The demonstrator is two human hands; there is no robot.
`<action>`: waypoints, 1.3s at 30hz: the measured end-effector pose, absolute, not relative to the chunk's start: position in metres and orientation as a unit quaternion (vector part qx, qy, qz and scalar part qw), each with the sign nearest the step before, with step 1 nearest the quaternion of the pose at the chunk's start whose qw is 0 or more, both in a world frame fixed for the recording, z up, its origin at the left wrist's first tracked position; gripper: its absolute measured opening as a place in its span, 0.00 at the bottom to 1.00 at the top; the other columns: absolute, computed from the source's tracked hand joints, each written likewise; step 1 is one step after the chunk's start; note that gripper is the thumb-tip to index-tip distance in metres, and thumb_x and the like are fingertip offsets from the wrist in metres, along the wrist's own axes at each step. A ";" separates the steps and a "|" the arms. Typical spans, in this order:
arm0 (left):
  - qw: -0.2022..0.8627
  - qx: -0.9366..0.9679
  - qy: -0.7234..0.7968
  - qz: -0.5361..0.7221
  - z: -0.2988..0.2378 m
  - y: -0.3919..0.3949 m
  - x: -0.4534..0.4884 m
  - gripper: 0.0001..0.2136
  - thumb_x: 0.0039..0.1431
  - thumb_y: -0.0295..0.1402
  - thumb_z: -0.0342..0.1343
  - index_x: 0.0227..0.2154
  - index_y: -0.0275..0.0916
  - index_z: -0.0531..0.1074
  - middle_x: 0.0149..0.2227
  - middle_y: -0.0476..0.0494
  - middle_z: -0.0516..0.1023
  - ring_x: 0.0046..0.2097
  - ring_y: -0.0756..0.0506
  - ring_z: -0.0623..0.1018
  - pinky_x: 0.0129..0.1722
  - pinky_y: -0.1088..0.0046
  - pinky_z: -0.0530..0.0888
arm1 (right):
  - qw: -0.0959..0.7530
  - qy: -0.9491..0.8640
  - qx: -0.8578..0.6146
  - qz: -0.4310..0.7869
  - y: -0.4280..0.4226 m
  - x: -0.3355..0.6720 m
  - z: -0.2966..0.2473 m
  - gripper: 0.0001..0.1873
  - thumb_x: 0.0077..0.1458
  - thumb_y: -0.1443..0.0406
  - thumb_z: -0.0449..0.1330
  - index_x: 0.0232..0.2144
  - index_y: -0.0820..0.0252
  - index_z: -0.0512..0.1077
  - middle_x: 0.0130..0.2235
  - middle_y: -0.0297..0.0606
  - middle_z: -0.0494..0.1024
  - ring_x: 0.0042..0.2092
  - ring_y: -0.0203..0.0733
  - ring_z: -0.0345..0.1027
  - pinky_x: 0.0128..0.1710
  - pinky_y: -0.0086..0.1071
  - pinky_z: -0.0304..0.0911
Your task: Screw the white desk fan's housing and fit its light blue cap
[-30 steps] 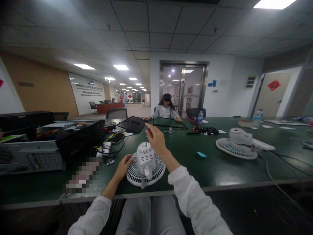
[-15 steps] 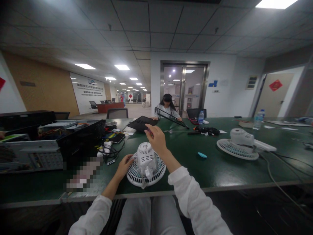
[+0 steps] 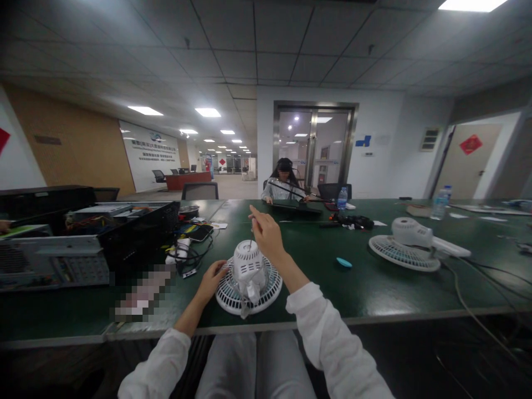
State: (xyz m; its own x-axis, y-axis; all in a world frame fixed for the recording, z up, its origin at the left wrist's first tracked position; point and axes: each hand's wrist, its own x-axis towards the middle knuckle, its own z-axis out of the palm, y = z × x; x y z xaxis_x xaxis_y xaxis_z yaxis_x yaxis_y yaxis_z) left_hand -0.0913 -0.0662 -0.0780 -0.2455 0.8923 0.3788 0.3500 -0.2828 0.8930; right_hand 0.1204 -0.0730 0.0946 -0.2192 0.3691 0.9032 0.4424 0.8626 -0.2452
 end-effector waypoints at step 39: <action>0.234 0.572 0.549 0.563 -0.079 -0.066 -0.093 0.15 0.47 0.40 0.54 0.37 0.37 0.71 0.41 0.40 0.76 0.47 0.41 0.73 0.52 0.61 0.66 | 0.534 -0.786 -0.310 -0.045 -0.074 0.124 0.101 0.14 0.56 0.63 0.55 0.44 0.59 0.73 0.35 0.40 0.77 0.35 0.41 0.67 0.39 0.34 0.63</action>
State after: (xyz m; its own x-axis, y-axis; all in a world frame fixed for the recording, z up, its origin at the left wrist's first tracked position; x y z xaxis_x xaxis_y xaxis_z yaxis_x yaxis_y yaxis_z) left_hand -0.0926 -0.0661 -0.0790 -0.2372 0.8912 0.3866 0.3652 -0.2870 0.8856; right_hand 0.1244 -0.0737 0.1010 -0.2384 0.4390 0.8663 0.5341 0.8042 -0.2606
